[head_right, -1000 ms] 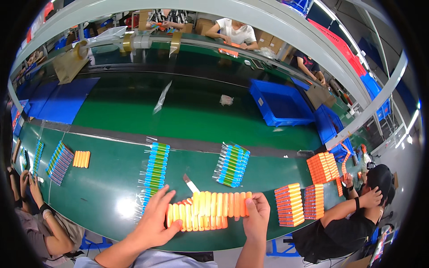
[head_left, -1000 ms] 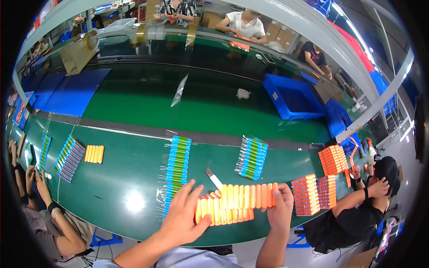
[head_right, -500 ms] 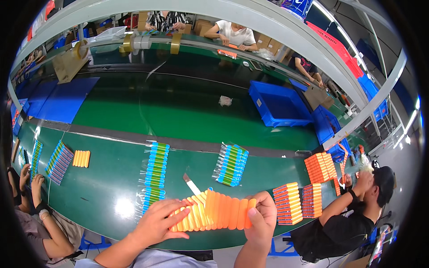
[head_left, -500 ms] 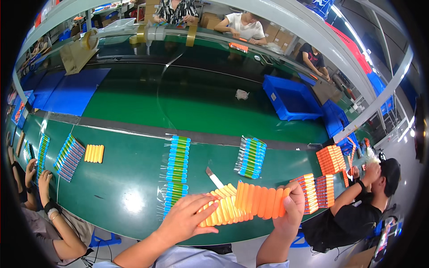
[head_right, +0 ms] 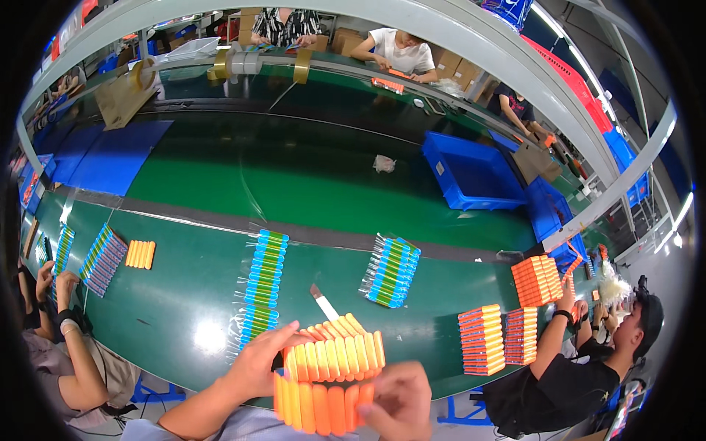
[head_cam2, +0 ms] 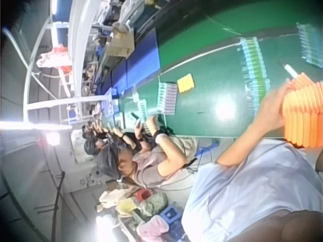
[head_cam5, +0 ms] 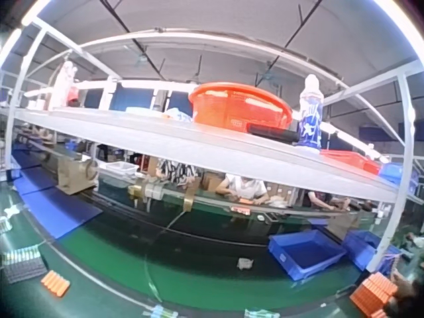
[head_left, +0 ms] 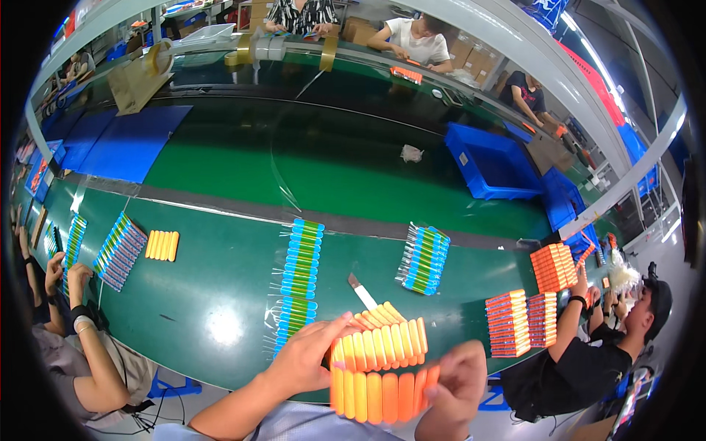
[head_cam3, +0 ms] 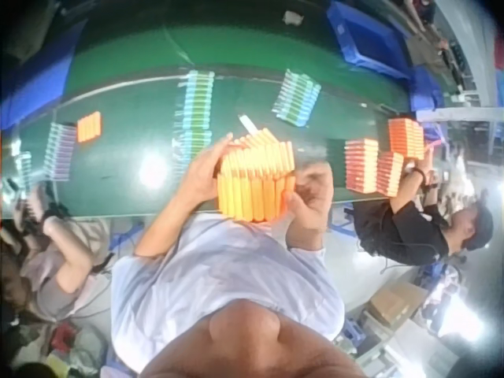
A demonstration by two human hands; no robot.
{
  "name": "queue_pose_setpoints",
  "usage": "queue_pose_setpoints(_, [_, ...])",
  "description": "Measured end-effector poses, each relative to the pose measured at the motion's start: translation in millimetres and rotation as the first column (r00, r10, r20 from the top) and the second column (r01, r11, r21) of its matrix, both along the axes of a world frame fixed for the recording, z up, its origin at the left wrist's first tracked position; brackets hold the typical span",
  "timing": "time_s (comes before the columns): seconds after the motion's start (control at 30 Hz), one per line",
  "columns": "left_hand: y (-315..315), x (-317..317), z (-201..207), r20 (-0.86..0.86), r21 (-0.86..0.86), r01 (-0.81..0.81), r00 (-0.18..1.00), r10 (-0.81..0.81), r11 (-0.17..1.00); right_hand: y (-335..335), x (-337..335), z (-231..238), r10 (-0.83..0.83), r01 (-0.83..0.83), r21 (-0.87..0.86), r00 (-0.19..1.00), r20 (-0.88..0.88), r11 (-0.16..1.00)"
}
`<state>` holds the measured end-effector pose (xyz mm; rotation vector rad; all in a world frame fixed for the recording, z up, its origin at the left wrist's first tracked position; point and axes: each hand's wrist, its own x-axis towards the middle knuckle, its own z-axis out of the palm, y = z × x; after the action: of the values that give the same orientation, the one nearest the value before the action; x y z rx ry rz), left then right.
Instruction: The person assembles small green and orange plastic components by hand at an assembly line table.
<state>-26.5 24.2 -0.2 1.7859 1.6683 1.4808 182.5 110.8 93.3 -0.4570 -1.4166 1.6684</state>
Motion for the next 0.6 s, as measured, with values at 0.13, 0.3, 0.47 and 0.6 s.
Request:
queue_pose_setpoints(0.13, [3,4,-1,-0.143,0.005,-0.045,0.989,0.045,0.999,28,-1,-28,-0.027,0.012,0.063,0.969,0.246,0.998])
queue_pose_setpoints(0.3, [7,6,-10,0.202,0.077,0.025,0.979,-0.041,0.997,45,3,-38,-0.229,0.003,0.374,0.794,0.563,0.928])
queue_pose_setpoints(0.47, [4,5,-14,0.163,0.031,0.033,0.986,-0.037,0.999,50,0,-32,-0.353,-0.140,0.561,0.648,0.675,0.816])
queue_pose_setpoints(0.6, [6,-1,-6,0.019,0.084,0.050,0.998,-0.052,0.995,55,-4,-37,-0.461,-0.287,0.748,0.640,0.615,0.599])
